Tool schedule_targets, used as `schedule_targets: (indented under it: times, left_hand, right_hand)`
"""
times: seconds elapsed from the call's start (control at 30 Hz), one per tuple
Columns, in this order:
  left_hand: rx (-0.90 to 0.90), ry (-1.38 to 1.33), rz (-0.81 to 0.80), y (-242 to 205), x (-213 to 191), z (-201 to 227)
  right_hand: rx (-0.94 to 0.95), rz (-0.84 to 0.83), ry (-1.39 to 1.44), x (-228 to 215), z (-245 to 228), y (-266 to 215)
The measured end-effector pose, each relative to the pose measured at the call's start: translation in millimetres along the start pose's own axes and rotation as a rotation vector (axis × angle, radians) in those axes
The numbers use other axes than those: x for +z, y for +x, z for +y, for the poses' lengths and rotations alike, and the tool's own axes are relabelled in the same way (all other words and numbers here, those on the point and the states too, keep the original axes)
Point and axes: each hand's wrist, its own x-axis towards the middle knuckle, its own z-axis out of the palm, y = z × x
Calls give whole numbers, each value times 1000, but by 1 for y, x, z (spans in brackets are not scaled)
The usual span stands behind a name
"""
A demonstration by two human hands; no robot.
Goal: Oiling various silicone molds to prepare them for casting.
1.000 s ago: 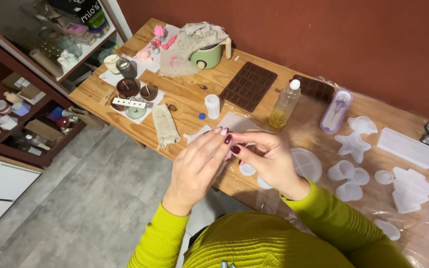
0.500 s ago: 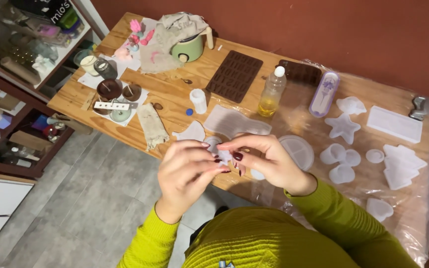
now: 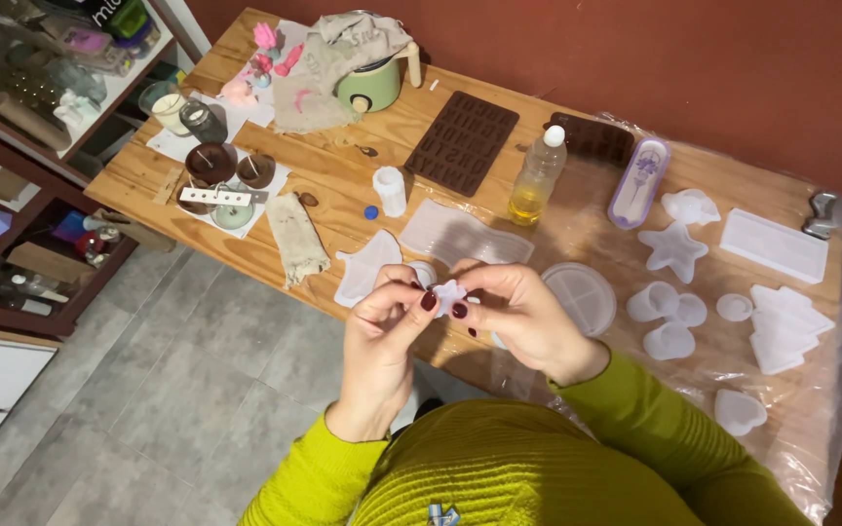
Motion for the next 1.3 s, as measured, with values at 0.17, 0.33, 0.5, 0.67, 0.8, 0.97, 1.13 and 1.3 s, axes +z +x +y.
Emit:
schedule_targets:
  times: [0.17, 0.33, 0.5, 0.67, 0.8, 0.97, 1.13, 1.3]
  left_hand:
    - [47, -5, 40, 0, -3, -13]
    - [-21, 37, -16, 0, -25, -29]
    - [-203, 136, 121, -13, -58, -33]
    - [-279, 184, 190, -30, -106, -64]
    - [-403, 177, 268, -39, -123, -95]
    - [-428, 275, 266, -37, -142, -107]
    - [-436, 342, 312, -29, -169, -111]
    - [-440, 310, 209, 6, -176, -102]
  right_hand:
    - [-116, 65, -79, -11, 31, 0]
    - [83, 202, -6, -28, 34, -12]
    - [187, 114, -459, -111, 20, -27]
    - [291, 549, -510, -282, 58, -24]
    - [350, 681, -989, -344, 94, -9]
    - [345, 569, -1414, -383, 125, 18]
    - [361, 517, -1274, -390, 131, 9]
    - [171, 782, -1170, -366, 56, -23]
